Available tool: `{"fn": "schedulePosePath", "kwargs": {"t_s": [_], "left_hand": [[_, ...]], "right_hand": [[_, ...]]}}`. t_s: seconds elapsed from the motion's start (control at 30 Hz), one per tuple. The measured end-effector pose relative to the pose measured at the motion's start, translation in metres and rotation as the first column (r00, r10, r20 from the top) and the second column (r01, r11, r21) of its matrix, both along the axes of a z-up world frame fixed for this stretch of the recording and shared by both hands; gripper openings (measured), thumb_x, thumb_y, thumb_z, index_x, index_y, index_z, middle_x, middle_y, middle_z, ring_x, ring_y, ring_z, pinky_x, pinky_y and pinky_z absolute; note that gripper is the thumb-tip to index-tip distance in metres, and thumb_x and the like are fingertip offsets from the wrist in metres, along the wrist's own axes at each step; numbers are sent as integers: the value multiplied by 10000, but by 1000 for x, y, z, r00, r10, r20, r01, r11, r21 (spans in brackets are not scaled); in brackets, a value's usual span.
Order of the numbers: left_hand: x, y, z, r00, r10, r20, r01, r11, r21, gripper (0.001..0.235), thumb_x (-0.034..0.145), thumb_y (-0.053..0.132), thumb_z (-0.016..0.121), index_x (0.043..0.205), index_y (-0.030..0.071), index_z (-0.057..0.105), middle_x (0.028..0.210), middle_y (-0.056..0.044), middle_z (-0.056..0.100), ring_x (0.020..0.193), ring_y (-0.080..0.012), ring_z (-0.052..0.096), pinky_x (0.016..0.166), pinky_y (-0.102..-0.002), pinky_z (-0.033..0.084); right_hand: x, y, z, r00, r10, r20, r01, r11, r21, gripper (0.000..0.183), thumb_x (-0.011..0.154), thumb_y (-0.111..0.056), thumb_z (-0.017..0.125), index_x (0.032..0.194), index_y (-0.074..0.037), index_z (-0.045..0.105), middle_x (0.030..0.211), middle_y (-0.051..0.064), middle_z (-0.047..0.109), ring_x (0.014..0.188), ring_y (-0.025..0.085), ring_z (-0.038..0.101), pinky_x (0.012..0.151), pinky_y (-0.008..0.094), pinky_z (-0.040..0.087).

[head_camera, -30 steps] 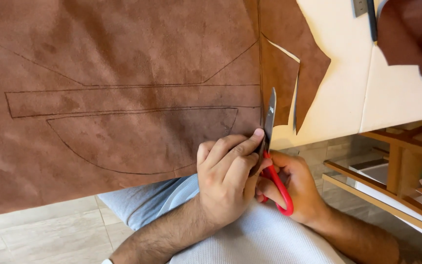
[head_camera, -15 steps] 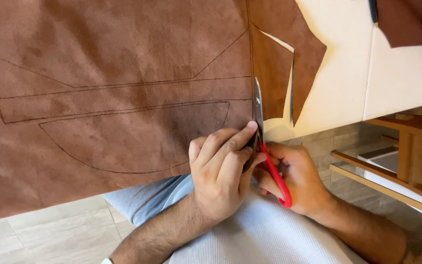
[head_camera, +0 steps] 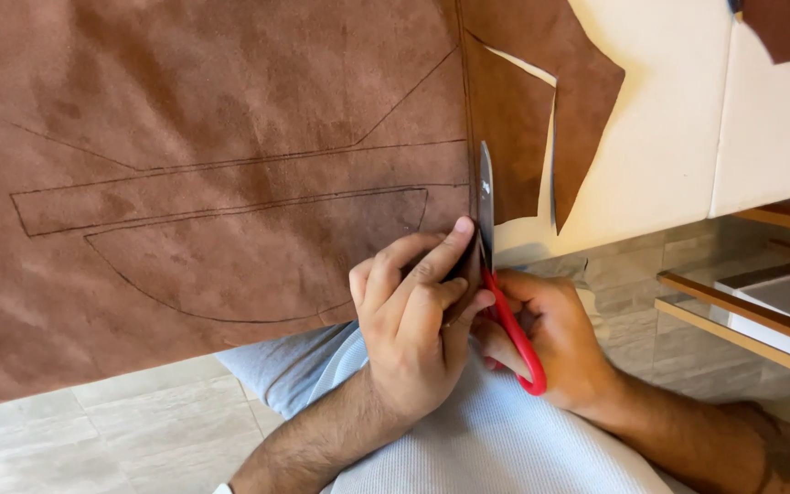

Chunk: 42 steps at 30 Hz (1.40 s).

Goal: Tracing patterns onto a piece of leather using a ruler and pen, then cutting the leather with scissors.

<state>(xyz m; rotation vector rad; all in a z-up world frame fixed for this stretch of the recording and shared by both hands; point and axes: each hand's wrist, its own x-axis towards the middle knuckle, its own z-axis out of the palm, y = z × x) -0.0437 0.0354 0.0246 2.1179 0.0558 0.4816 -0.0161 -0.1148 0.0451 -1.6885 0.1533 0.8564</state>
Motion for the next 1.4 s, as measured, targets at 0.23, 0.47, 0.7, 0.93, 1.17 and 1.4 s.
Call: {"fn": "schedulePosePath", "kwargs": {"t_s": [0.23, 0.47, 0.7, 0.93, 1.17, 1.4], "left_hand": [[0, -4, -1, 999, 31, 23, -31, 999, -18, 267, 1058, 266, 557, 877, 70, 568, 1264, -60, 717, 1030, -248, 729, 919, -399, 410], [3, -7, -3, 994, 57, 96, -60, 998, 29, 323, 1041, 283, 583, 799, 70, 566, 1185, -48, 749, 959, -224, 744, 880, -381, 406], [15, -7, -19, 921, 10, 390, -80, 983, 165, 288, 1028, 146, 639, 782, 64, 514, 1029, -141, 775, 747, -209, 769, 686, -307, 383], [21, -10, -31, 871, 34, 491, -159, 964, 215, 351, 1034, 164, 624, 722, 87, 483, 975, -106, 789, 670, -175, 762, 609, -279, 357], [20, -10, -35, 852, 29, 523, -117, 984, 136, 320, 1018, 139, 665, 772, 71, 471, 1005, -148, 774, 736, -207, 807, 582, -272, 469], [20, -12, -37, 840, 47, 540, -115, 989, 92, 309, 1021, 137, 655, 794, 73, 455, 992, -167, 769, 746, -225, 827, 555, -271, 465]], "right_hand": [[11, -6, 4, 995, 89, -49, -92, 994, -59, 93, 744, 18, 695, 707, -46, 640, 502, 87, 665, 426, 138, 595, 391, 265, 499], [35, -27, 10, 941, 337, 28, -323, 919, -227, 156, 692, -72, 778, 846, -91, 799, 685, -20, 776, 564, 74, 627, 528, 232, 523], [124, -56, 21, 587, 750, -304, -784, 433, -445, 206, 715, -249, 976, 705, -103, 831, 559, 5, 800, 503, 114, 619, 539, 262, 531], [172, -21, 37, 205, 896, -394, -849, -38, -526, 261, 769, -476, 897, 719, -244, 785, 480, -17, 567, 496, 131, 443, 552, 260, 418], [182, -14, 37, 25, 859, -511, -776, -305, -551, 234, 749, -560, 834, 730, -349, 737, 482, -95, 621, 505, 67, 492, 566, 199, 437], [182, -19, 34, -9, 879, -477, -780, -304, -547, 318, 757, -600, 827, 698, -320, 688, 486, -87, 610, 521, 79, 482, 581, 210, 429]]}}
